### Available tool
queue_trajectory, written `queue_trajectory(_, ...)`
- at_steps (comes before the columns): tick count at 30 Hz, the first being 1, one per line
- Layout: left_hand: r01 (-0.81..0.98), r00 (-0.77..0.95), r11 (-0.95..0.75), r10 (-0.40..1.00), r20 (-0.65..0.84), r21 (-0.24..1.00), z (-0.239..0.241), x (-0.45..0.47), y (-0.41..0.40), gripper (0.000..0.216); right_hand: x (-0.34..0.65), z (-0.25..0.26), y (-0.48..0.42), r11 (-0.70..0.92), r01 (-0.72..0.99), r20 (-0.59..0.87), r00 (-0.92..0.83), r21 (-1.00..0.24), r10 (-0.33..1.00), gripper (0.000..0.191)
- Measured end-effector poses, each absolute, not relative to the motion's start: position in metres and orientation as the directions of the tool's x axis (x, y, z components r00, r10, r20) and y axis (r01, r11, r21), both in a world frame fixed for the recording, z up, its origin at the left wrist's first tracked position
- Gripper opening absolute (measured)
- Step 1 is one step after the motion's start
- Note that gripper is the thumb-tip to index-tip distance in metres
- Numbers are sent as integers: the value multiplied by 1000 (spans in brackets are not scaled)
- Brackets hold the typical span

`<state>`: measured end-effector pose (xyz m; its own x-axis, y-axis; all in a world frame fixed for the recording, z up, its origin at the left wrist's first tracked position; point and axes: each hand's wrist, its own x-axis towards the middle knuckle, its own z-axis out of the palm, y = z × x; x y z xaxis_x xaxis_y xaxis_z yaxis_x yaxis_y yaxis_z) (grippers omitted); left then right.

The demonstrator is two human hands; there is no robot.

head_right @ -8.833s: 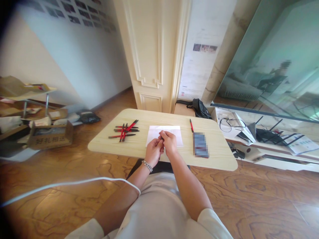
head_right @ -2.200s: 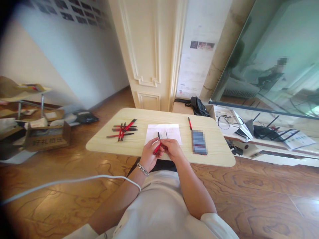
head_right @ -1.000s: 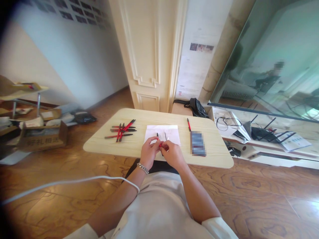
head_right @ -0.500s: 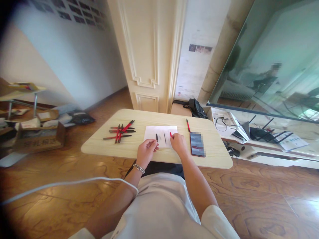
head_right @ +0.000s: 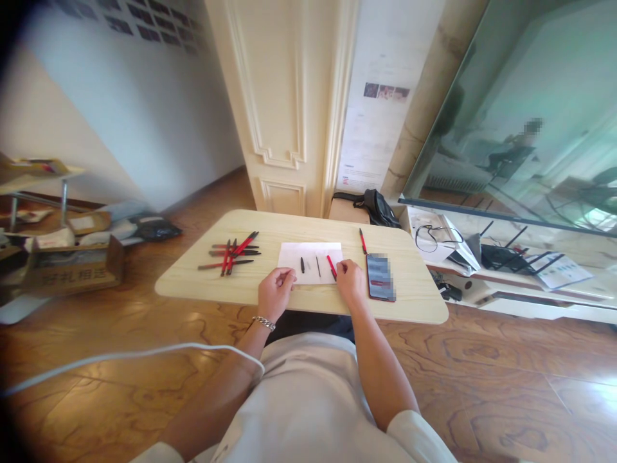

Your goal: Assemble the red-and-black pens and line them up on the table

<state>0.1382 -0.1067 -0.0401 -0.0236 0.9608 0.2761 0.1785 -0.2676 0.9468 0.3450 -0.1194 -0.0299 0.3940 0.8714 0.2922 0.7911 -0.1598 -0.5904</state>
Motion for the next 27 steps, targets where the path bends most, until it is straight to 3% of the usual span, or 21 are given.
queue_trajectory(11, 221, 2, -290, 955, 297, 931, -46, 137, -105, 28, 351, -10, -92, -186, 873, 149, 279, -452, 948, 31)
queue_trajectory(20, 203, 7, -263, 964, 267, 943, -40, 138, -107, 31, 344, -13, -71, -293, 901, 2, 310, -321, 951, 33)
queue_trajectory(23, 229, 25, -272, 962, 274, 935, -37, 138, -107, 31, 345, -11, -69, -296, 884, 0, 317, -363, 948, 31)
queue_trajectory(27, 196, 69, -281, 960, 272, 940, -32, 141, -108, 31, 341, -7, -73, -146, 770, 86, 252, -621, 964, 29)
